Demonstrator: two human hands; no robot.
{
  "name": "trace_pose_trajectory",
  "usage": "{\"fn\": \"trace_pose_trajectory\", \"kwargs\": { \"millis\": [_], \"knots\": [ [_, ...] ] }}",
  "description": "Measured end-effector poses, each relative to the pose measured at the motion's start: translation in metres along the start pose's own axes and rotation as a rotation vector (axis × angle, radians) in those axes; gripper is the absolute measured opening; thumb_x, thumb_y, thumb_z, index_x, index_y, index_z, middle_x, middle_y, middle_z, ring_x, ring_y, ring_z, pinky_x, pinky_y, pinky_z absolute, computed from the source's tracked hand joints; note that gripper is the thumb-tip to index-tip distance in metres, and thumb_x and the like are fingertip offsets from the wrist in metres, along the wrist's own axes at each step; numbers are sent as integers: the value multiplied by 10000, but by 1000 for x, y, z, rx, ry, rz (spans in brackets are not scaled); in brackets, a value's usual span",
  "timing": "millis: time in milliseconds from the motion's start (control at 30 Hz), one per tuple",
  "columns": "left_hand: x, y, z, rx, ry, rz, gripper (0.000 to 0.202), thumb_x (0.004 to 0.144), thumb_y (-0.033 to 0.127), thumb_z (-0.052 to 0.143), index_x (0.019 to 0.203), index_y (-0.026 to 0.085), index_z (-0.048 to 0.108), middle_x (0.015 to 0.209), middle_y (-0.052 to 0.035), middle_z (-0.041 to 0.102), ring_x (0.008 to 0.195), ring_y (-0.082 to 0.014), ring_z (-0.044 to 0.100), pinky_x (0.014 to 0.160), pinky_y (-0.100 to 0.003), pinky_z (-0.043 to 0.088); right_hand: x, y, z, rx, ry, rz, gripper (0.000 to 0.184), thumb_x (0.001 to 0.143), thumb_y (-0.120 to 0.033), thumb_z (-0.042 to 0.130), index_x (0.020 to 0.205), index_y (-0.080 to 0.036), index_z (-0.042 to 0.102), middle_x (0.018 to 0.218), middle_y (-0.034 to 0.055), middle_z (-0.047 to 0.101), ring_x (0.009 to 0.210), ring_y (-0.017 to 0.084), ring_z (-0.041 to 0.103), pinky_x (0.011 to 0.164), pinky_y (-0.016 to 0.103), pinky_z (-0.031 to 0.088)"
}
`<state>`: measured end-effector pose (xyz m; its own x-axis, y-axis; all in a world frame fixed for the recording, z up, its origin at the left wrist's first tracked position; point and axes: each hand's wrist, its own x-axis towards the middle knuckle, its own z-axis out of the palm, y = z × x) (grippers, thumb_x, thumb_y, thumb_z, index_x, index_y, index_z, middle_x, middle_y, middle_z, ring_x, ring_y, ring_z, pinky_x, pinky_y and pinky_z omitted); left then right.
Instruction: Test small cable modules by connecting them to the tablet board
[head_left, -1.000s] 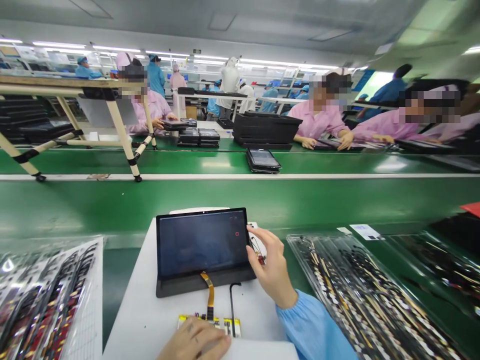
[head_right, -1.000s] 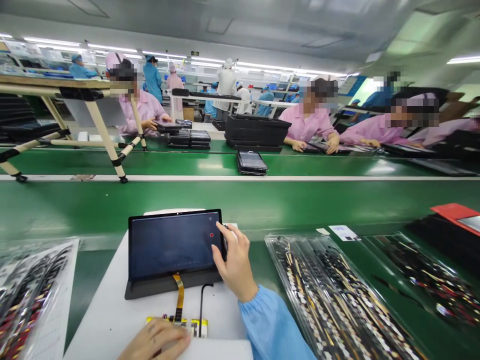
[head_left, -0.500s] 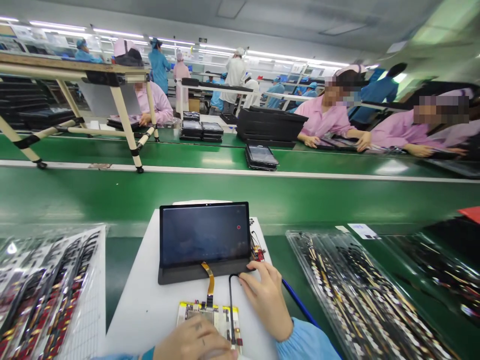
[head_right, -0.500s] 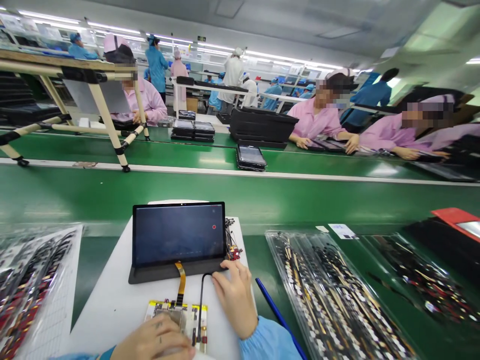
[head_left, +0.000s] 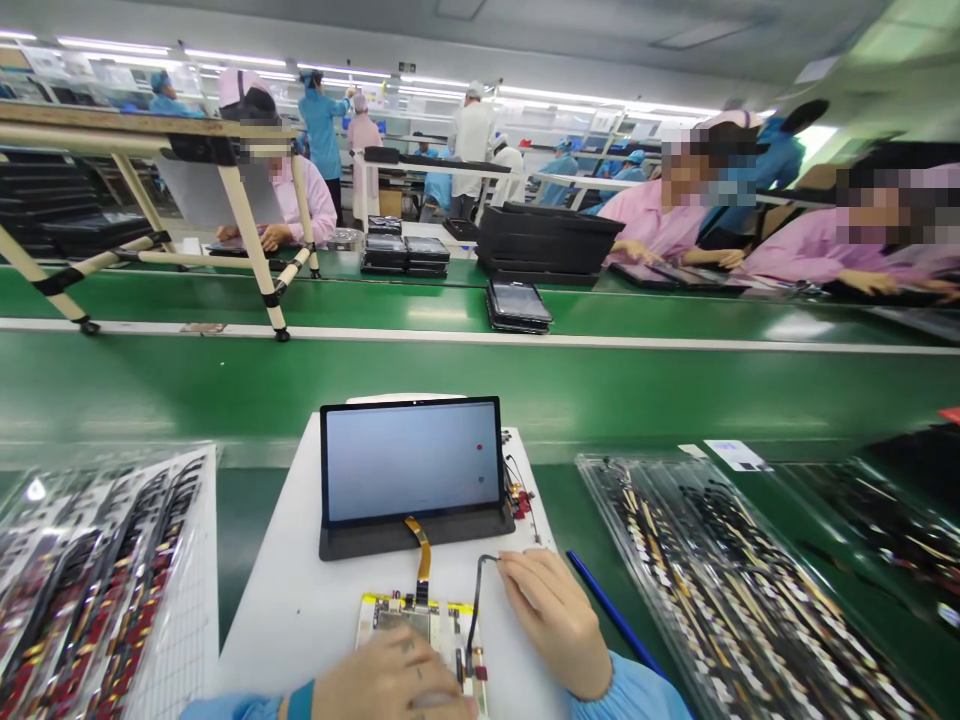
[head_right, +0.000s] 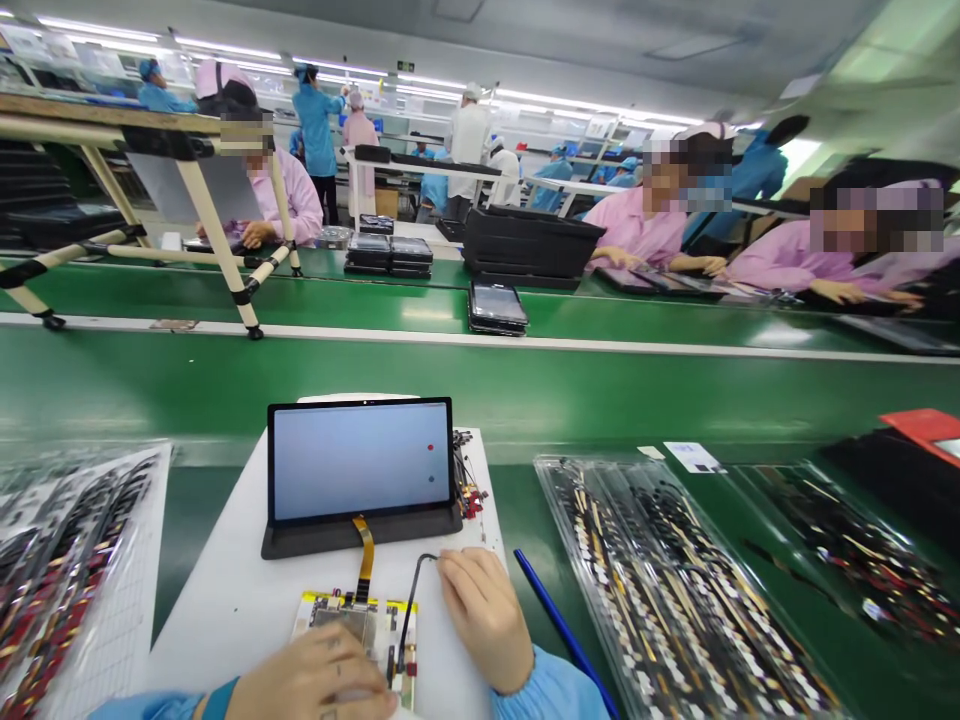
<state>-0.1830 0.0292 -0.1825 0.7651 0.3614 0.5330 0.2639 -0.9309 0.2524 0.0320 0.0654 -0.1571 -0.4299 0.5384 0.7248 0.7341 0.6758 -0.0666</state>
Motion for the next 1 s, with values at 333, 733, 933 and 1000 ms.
{"fn": "trace_pose_trajectory", "kwargs": {
  "millis": [333,733,933,1000],
  "knots": [
    [5,-5,-30,-272,237,-280,363,885,351,515,1228,241,473,1009,-85,622,906,-207,602,796,-300,451,10,-3,-2,-15,114,-67,169,846,-10,447,849,-133,563,738,49,654,656,134,532,586,251,466],
    [11,-116,-49,-326,1457,-912,298,748,334,502,1015,208,535,894,-9,558,761,-130,537,722,-243,404,-21,15,-3,-97,11,-172,308,822,13,469,1067,-143,573,879,49,674,719,146,584,646,270,462],
    [3,-118,-41,-518,1264,-963,328,767,438,496,945,184,603,823,-26,636,735,-170,599,673,-270,452,-30,8,-11,-96,-55,-87,550,852,28,390,1360,-168,317,962,41,661,767,146,614,724,269,457],
    [5,-118,-41,-553,1209,-964,349,750,457,530,931,175,627,886,-42,656,839,-205,609,736,-291,460,-31,4,-14,-90,-90,-48,543,874,-4,377,1372,-204,297,973,22,657,767,148,620,734,266,451]
  ]
}}
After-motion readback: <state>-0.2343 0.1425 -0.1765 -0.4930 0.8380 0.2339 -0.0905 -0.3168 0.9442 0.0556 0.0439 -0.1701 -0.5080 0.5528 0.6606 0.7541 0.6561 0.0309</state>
